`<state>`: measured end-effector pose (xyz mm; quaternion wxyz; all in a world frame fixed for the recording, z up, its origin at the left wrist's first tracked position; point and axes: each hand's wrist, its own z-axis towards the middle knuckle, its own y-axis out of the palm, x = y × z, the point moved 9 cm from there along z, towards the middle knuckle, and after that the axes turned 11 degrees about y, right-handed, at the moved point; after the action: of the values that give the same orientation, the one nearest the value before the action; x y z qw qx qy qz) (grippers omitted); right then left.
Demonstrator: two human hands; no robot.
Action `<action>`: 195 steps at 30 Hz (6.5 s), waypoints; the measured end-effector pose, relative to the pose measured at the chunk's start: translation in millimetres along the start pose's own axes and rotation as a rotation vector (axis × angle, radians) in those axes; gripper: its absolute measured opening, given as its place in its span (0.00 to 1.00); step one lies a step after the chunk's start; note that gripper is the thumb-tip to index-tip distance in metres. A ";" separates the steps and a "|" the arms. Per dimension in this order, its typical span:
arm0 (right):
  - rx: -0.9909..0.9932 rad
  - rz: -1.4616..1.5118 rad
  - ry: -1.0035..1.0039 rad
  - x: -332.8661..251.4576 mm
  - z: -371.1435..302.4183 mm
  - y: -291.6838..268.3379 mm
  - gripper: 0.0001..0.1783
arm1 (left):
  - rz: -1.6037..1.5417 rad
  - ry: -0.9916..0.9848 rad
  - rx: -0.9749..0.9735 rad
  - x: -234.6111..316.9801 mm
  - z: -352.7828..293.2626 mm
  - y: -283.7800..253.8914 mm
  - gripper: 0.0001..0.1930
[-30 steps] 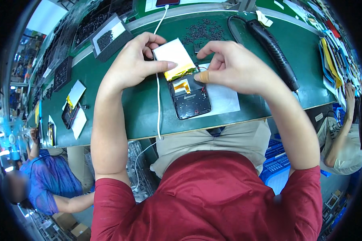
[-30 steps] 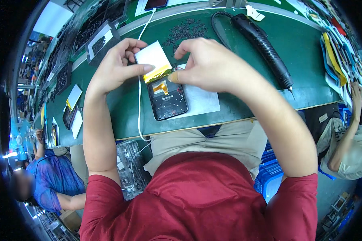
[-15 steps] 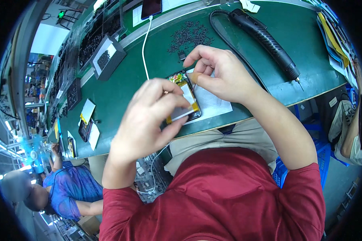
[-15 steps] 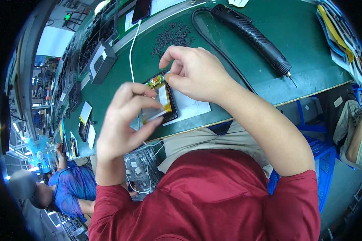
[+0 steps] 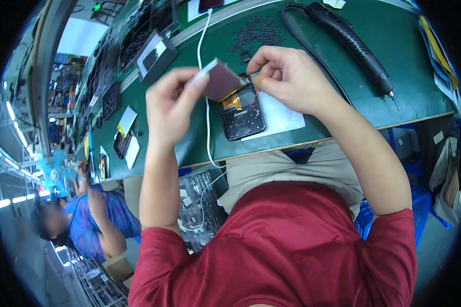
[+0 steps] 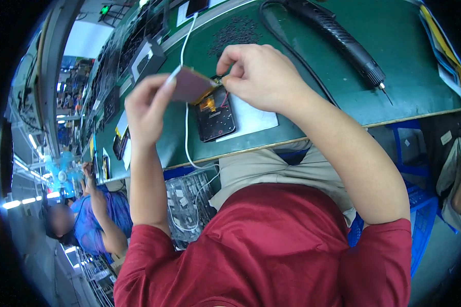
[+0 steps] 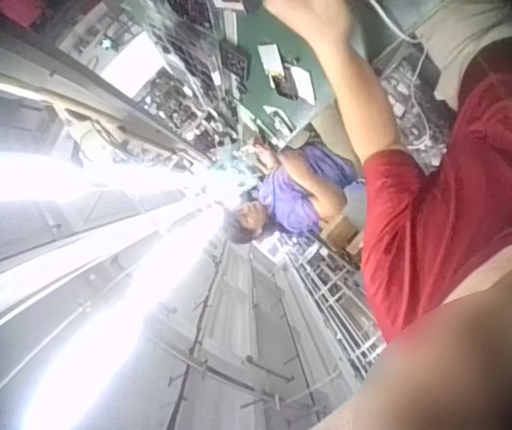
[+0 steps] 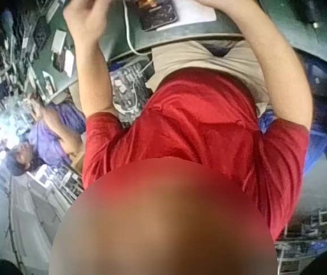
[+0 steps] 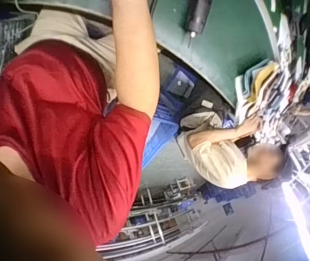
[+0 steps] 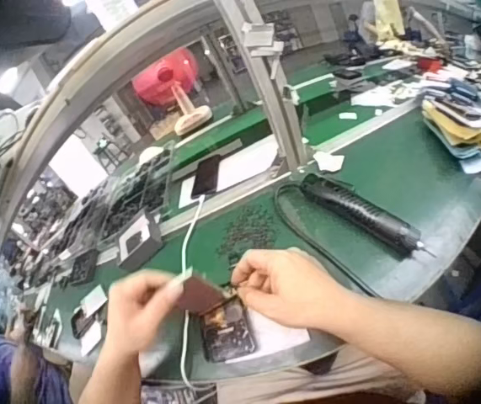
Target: Assembling a handheld electronic device by installing the battery and fastening components with an electric screwdriver.
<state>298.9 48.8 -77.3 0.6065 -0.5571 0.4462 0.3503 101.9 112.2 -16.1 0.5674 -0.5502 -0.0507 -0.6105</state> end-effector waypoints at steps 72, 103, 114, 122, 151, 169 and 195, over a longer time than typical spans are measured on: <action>0.089 -0.634 0.427 -2.6 285.8 -59.2 0.20 | 0.720 0.171 -0.060 -60.1 52.9 -5.3 0.17; 0.221 -0.623 0.645 7.8 294.1 -44.1 0.15 | 0.702 0.175 -0.004 -71.4 53.7 4.9 0.18; 0.209 -0.443 0.193 24.8 276.7 -64.9 0.13 | 0.626 0.189 0.012 -67.5 54.7 6.1 0.13; 0.247 -0.757 -0.121 -20.2 252.9 -40.3 0.11 | 0.611 0.170 -0.003 -66.8 54.0 2.7 0.15; -0.074 -0.279 0.199 23.2 294.0 -48.7 0.17 | 0.558 0.225 0.071 -59.0 56.6 -2.5 0.20; 0.010 0.182 0.153 -4.0 271.5 -60.7 0.15 | 0.588 0.189 0.012 -59.0 62.5 -2.5 0.20; -0.068 0.080 0.015 -62.4 52.8 -20.1 0.09 | -0.512 0.122 0.011 -37.6 57.8 15.8 0.06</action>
<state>303.2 102.8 -12.8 0.5692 -0.5620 0.4604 0.3849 139.8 170.2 -29.9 0.3995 -0.4784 -0.1574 -0.7660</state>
